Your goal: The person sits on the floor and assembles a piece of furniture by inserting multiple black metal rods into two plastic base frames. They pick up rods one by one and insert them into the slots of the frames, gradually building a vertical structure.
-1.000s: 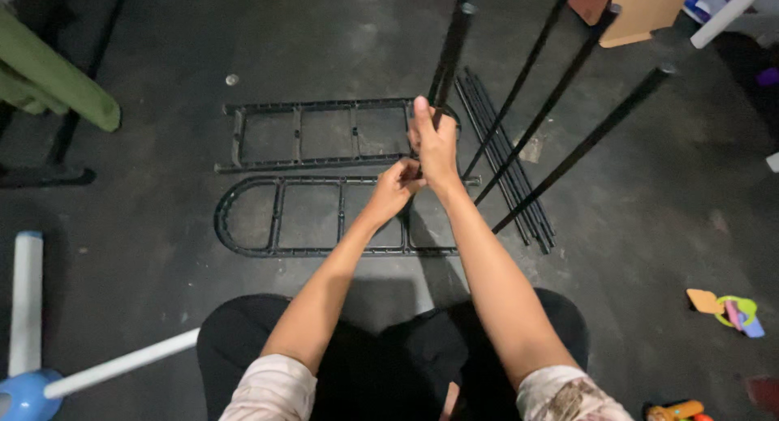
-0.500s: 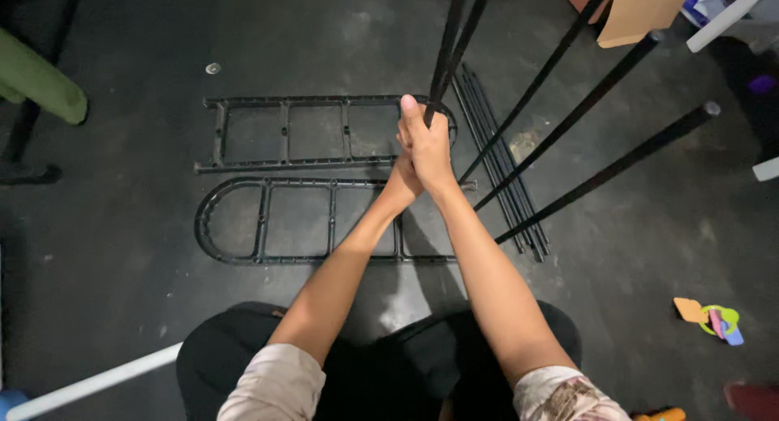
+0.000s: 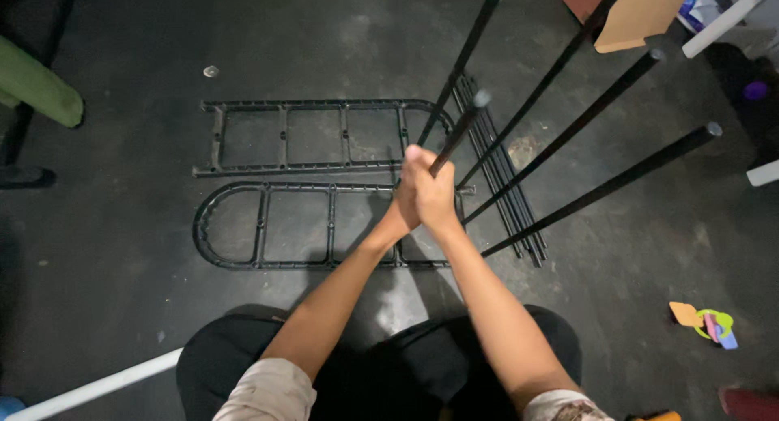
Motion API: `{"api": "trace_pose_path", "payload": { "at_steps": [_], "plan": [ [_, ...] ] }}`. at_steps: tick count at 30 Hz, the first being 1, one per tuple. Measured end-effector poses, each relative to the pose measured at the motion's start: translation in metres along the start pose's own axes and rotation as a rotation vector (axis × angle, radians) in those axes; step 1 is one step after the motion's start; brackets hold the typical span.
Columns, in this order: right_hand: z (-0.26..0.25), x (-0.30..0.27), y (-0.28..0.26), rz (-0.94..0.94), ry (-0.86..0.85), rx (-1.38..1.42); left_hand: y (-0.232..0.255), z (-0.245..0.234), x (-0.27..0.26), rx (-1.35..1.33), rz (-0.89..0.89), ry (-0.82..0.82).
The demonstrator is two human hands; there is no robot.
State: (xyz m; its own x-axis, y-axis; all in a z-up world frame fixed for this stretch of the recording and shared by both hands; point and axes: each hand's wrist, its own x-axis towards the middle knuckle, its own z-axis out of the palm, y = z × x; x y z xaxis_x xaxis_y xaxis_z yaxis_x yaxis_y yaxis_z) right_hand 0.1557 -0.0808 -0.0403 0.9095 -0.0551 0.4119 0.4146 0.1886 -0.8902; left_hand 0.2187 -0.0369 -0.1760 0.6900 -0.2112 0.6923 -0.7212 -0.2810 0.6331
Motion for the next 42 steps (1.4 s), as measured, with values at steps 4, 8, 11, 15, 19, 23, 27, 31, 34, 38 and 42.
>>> {"api": "trace_pose_path", "payload": {
  "at_steps": [4, 8, 11, 15, 19, 23, 27, 31, 34, 38, 42],
  "plan": [
    [0.013, 0.007, 0.003, 0.093, 0.005, -0.107, -0.008, -0.009, 0.000, -0.137, -0.218, -0.061],
    [0.026, 0.045, 0.003, 0.129, -0.005, -0.065, -0.011, -0.022, 0.017, -0.182, -0.057, -0.038],
    [0.028, 0.054, 0.002, 0.145, -0.019, -0.010, -0.014, -0.025, 0.023, -0.203, -0.007, -0.064],
    [0.013, 0.040, -0.002, 0.122, 0.011, -0.012, -0.010, -0.008, 0.016, -0.209, -0.107, -0.052],
    [-0.009, 0.022, -0.008, 0.090, 0.115, -0.069, 0.003, 0.003, 0.001, -0.314, -0.319, -0.183],
    [-0.022, 0.024, -0.001, 0.080, 0.004, 0.044, 0.007, -0.002, 0.005, -0.288, -0.396, -0.246],
    [-0.045, 0.003, 0.016, -0.121, -0.158, 0.031, 0.020, -0.036, -0.003, -0.477, -0.423, -0.249],
    [-0.057, -0.046, 0.051, -0.110, 0.193, -0.068, 0.044, -0.094, 0.001, -0.517, -0.128, -0.143],
    [-0.057, -0.063, 0.095, 0.036, 0.112, -0.249, 0.069, -0.112, 0.013, -0.583, -0.155, -0.144],
    [-0.052, -0.049, 0.147, 0.211, -0.021, -0.221, 0.090, -0.095, 0.027, -0.775, -0.352, -0.201],
    [-0.051, -0.042, 0.181, 0.098, 0.076, -0.377, 0.090, -0.071, 0.038, -0.652, -0.434, -0.145]
  ]
}}
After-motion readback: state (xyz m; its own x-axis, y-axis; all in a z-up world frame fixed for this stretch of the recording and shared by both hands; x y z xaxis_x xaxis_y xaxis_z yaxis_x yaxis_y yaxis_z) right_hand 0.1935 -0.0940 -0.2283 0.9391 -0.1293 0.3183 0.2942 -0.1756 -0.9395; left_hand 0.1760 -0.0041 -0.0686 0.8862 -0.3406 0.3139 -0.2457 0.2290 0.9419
